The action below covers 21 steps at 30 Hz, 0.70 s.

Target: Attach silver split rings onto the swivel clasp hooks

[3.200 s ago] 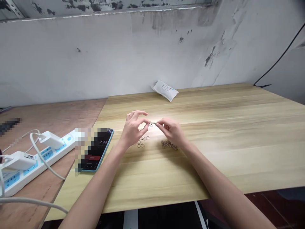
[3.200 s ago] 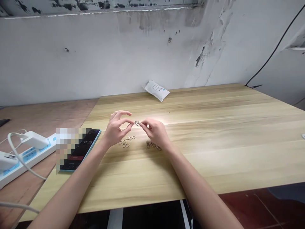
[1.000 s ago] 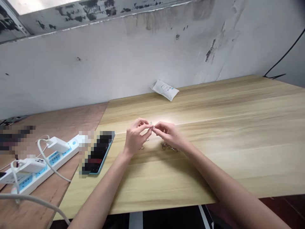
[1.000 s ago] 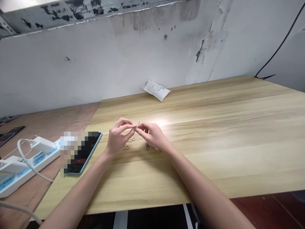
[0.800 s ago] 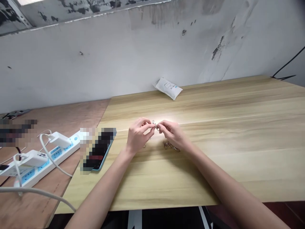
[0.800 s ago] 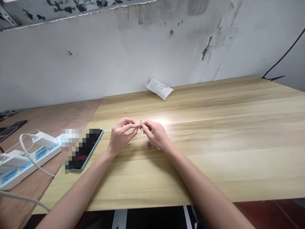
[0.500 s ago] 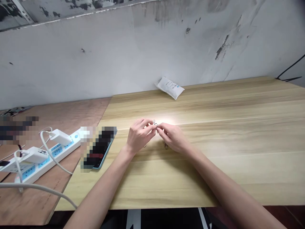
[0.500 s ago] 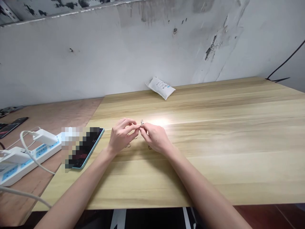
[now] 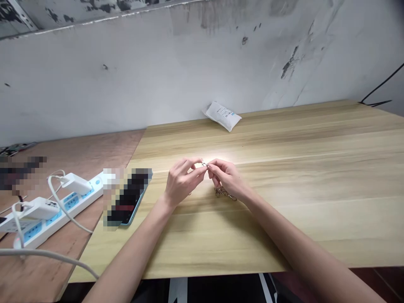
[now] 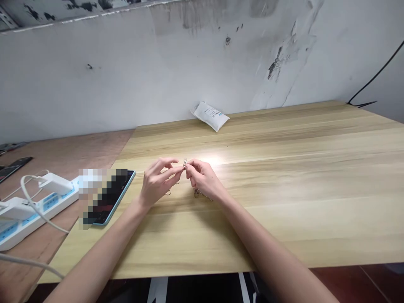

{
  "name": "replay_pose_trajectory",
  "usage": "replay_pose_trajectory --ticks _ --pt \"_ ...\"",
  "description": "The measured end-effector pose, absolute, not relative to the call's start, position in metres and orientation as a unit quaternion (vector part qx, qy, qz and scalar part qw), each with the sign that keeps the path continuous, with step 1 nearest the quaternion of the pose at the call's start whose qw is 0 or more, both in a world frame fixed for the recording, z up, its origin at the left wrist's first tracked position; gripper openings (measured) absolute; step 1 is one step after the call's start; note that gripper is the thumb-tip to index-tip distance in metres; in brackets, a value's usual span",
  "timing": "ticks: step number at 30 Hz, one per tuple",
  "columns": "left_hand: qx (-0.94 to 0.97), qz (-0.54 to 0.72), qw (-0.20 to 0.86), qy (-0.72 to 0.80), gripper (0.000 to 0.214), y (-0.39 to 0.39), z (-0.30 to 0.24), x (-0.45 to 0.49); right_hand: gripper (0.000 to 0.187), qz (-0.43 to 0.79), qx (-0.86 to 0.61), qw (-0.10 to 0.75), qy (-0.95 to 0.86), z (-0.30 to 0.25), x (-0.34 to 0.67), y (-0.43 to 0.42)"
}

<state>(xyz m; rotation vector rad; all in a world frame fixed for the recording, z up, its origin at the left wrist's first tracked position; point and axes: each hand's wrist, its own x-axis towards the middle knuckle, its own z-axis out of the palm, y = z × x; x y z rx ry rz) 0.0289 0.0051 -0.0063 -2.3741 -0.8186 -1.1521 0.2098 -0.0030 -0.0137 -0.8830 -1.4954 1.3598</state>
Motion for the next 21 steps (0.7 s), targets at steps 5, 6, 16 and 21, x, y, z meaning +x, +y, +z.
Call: replay_pose_trajectory --ticks 5,6,16,21 --pt "-0.833 -0.449 0.070 -0.315 0.013 0.003 -0.008 0.033 0.024 0.433 -0.378 0.477 -0.665 -0.014 0.213 -0.003" --pt "-0.829 -0.457 0.021 -0.322 0.011 0.002 -0.008 0.035 0.021 0.378 -0.385 0.480 -0.692 -0.014 0.214 -0.002" --pt "-0.729 -0.459 -0.320 -0.394 0.011 -0.001 -0.003 0.040 0.017 0.169 -0.389 0.458 -0.781 -0.020 0.219 -0.003" --pt "-0.704 -0.455 -0.381 -0.390 0.011 0.001 -0.005 0.038 0.019 0.158 -0.392 0.451 -0.786 -0.019 0.218 -0.003"
